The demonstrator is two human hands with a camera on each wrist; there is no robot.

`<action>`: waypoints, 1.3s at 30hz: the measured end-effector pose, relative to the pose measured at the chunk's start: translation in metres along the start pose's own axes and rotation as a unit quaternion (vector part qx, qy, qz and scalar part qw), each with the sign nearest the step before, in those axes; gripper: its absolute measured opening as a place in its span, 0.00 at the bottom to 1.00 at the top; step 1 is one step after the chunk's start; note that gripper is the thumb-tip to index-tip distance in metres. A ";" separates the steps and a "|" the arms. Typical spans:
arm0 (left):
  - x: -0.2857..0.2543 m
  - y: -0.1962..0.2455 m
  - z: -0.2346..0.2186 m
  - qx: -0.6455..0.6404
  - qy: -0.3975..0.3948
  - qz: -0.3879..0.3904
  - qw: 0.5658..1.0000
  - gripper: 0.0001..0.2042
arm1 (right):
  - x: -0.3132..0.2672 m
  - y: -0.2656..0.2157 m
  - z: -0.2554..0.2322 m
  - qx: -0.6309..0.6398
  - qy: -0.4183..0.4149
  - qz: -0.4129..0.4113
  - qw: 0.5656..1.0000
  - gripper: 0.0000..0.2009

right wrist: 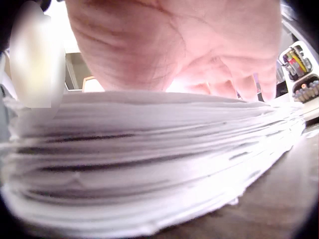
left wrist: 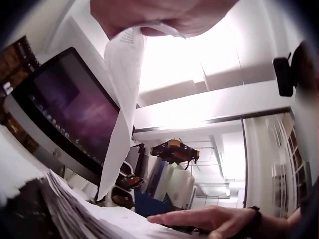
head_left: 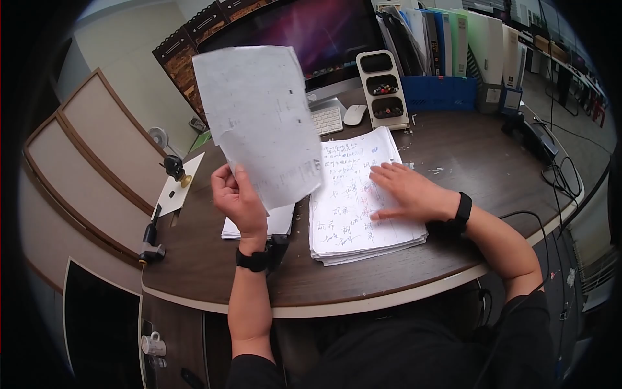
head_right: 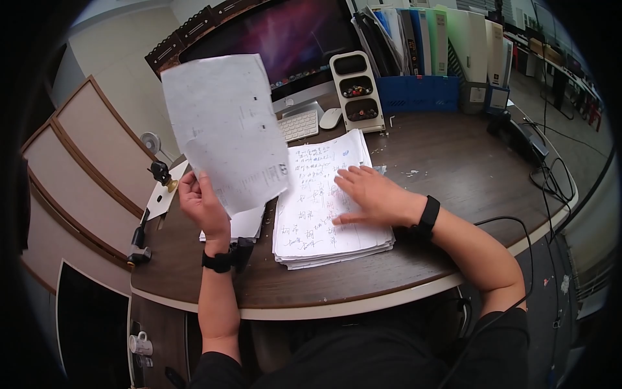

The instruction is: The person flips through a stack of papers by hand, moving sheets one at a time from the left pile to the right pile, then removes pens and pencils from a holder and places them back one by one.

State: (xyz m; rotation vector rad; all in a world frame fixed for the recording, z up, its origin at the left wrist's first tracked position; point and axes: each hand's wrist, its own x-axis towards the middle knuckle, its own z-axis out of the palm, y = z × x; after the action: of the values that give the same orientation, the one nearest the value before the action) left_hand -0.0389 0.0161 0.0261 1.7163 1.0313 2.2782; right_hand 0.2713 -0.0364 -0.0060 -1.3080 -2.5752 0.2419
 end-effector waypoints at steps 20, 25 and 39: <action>-0.030 -0.003 0.023 -0.022 -0.391 -0.462 0.796 0.16 | 0.002 0.025 -0.013 0.341 0.131 0.222 0.904 0.20; -0.036 -0.018 0.020 0.063 -0.436 -0.400 0.803 0.17 | -0.001 0.021 -0.015 0.219 0.069 0.192 0.954 0.25; -0.028 -0.008 0.016 0.216 -0.475 -0.276 0.807 0.17 | -0.009 0.001 -0.021 0.011 0.109 0.217 0.970 0.16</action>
State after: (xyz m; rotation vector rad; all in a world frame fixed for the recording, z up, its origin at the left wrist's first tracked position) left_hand -0.0174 0.0159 0.0006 1.9495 1.5107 0.6624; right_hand 0.2831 -0.0419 0.0123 -1.7712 -2.0787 0.1903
